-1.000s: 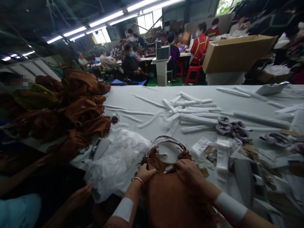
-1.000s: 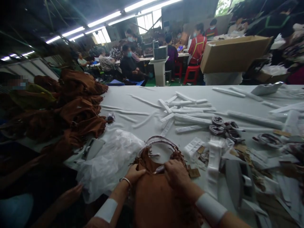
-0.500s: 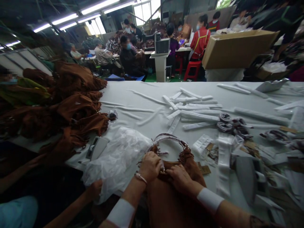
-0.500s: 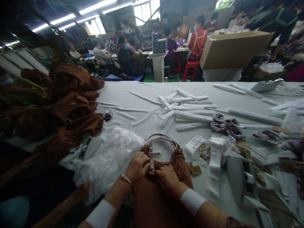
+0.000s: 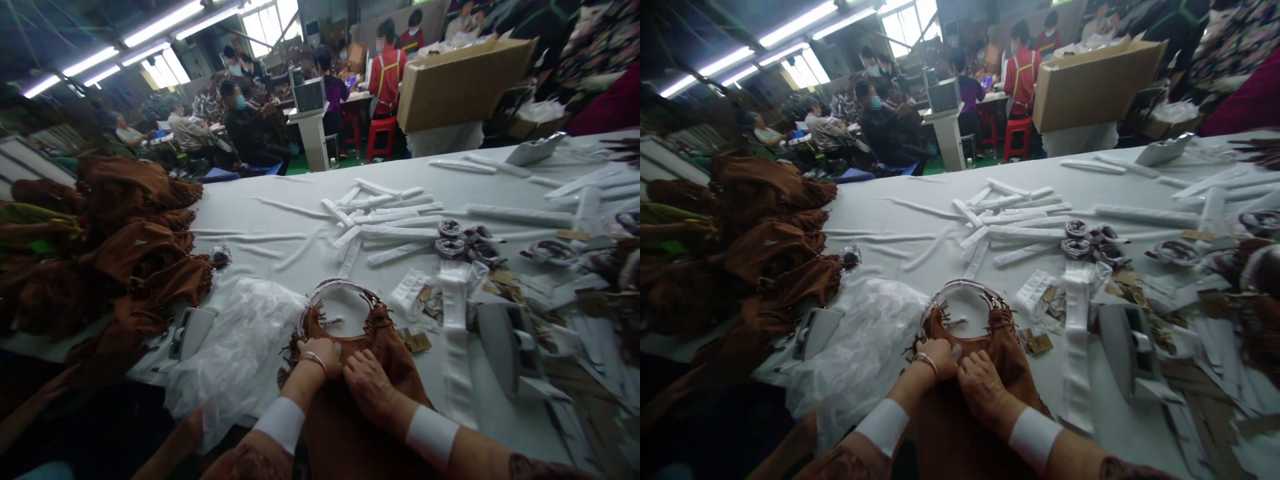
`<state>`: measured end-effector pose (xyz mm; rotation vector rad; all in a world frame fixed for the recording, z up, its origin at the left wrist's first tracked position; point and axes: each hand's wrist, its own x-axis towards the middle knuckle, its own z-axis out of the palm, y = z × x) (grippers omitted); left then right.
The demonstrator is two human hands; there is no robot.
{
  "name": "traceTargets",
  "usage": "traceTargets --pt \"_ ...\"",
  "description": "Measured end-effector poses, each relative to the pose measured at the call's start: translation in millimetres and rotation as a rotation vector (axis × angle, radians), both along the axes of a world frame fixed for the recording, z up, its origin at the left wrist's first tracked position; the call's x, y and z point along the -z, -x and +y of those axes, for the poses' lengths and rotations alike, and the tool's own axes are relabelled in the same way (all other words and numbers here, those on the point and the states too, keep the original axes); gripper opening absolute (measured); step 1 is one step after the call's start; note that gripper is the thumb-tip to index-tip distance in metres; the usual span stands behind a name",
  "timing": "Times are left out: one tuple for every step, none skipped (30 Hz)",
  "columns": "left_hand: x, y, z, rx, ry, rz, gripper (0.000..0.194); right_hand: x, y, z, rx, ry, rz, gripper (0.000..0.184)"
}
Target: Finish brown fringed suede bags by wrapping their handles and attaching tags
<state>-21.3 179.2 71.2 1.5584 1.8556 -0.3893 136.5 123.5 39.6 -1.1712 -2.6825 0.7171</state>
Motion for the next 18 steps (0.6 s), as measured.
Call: traceTargets --pt "-2.2 -2 -1 0.008 -0.007 0.015 0.034 -1.0 -1 1 -0.004 0.007 -0.008 0.021" --pt "-4.6 -3 -4 0.025 -0.021 0.032 0.032 -2.0 -1 2 0.002 0.020 -0.016 0.022" --pt "-7.1 -5 -7 0.048 -0.042 0.045 0.030 -3.2 -1 5 0.013 0.040 -0.025 0.023" --pt "-9.3 -8 -11 0.076 -0.081 0.039 0.030 -4.3 -1 9 0.024 0.066 -0.034 0.023" --pt "-11.1 -9 -15 0.113 -0.138 0.024 0.029 -5.4 0 14 0.030 0.097 -0.046 0.022" --pt "-12.5 -11 -19 0.150 -0.206 0.003 0.028 -6.8 1 18 0.029 0.129 -0.060 0.021" --pt "-13.7 -11 -22 0.179 -0.277 -0.016 0.027 -8.4 2 23 0.021 0.156 -0.074 0.021" --pt "-14.8 -10 -24 0.189 -0.349 -0.020 0.026 -10.6 3 27 0.011 0.176 -0.087 0.021" --pt "-16.4 -8 -24 0.178 -0.417 -0.003 0.024 -13.5 5 30 0.000 0.186 -0.097 0.021" --pt "-18.7 -4 -23 0.150 -0.474 0.032 0.023 -17.1 6 32 -0.011 0.184 -0.103 0.022" --pt "-22.1 1 -19 0.110 -0.521 0.083 0.022 -21.3 6 32 -0.023 0.175 -0.107 0.022" --pt "-26.3 7 -15 0.072 -0.567 0.140 0.021 -25.8 6 30 -0.032 0.161 -0.110 0.021" --pt "-31.2 15 -11 0.042 -0.611 0.194 0.020 -30.4 5 28 -0.044 0.147 -0.112 0.020" --pt "-36.3 22 -6 0.017 -0.649 0.238 0.019 -34.6 3 24 -0.055 0.134 -0.112 0.018" --pt "-41.1 29 -2 0.000 -0.676 0.264 0.019 -38.0 0 20 -0.066 0.126 -0.114 0.018" --pt "-45.3 35 1 -0.009 -0.692 0.268 0.018 -40.4 -3 16 -0.070 0.122 -0.118 0.017" --pt "-48.4 41 2 -0.018 -0.695 0.248 0.018 -41.6 -7 12 -0.069 0.119 -0.119 0.017" --pt "-50.6 46 3 -0.033 -0.690 0.193 0.018 -41.6 -11 8 -0.064 0.115 -0.117 0.017"
